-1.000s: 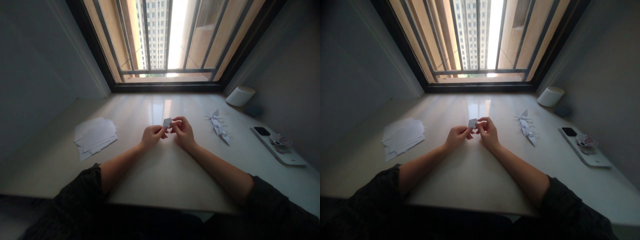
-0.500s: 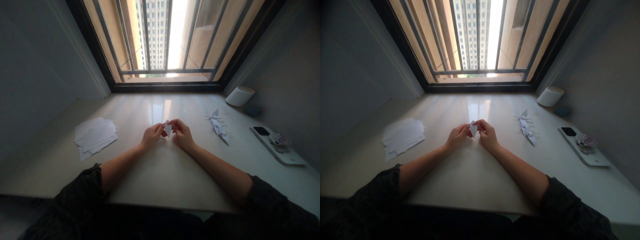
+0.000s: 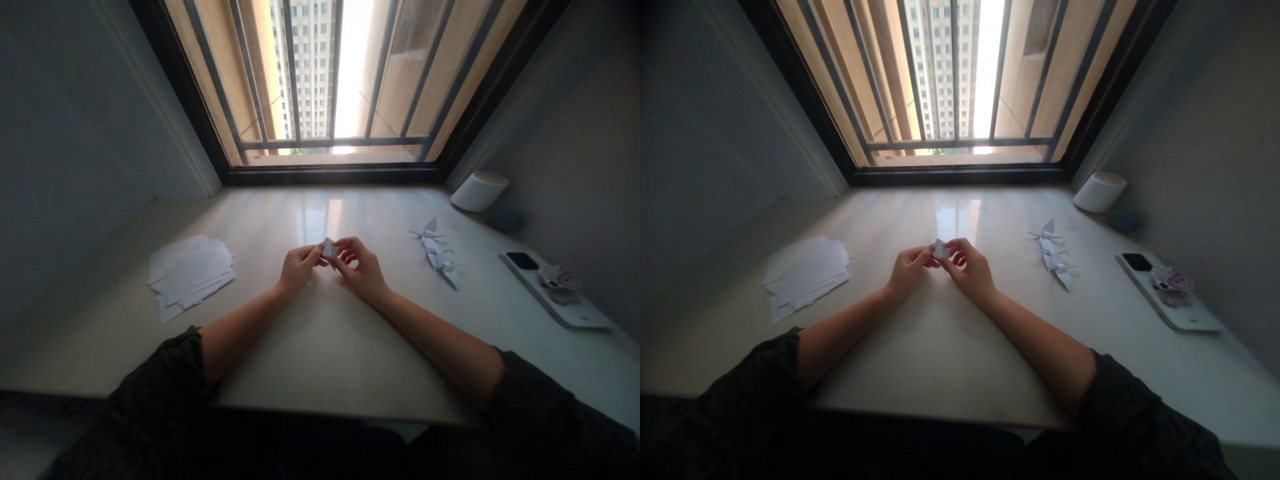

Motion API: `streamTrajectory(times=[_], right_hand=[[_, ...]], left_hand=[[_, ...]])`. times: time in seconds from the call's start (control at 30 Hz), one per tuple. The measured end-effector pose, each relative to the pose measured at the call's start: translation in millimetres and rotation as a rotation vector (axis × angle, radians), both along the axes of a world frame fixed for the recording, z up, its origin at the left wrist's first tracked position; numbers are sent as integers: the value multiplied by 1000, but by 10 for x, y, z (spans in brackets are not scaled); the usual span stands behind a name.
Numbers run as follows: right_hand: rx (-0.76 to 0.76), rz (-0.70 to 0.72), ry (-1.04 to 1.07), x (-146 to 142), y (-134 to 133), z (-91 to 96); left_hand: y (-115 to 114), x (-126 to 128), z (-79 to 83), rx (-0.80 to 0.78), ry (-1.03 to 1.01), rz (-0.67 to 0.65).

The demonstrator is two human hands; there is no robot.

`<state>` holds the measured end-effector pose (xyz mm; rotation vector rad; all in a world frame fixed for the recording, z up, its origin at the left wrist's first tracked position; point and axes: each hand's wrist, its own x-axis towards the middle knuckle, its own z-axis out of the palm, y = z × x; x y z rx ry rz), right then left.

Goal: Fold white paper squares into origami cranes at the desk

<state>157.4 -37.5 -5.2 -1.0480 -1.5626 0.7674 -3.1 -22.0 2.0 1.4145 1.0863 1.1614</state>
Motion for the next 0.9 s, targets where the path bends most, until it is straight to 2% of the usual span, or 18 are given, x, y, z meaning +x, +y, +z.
streamTrajectory(times=[0.13, 0.27, 0.47, 0.63, 0.9], right_hand=[[-73, 10, 110, 10, 32, -50], [-76, -22, 164, 32, 83, -112], [-78, -65, 149, 55, 112, -135], [-86, -42, 140, 47, 90, -95], [6, -49, 58, 32, 52, -66]], left_hand=[[14, -9, 3, 2, 4, 23], [13, -13, 13, 0, 14, -12], [-11, -7, 31, 1, 28, -79], [-9, -7, 24, -8, 11, -65], [19, -13, -16, -53, -51, -15]])
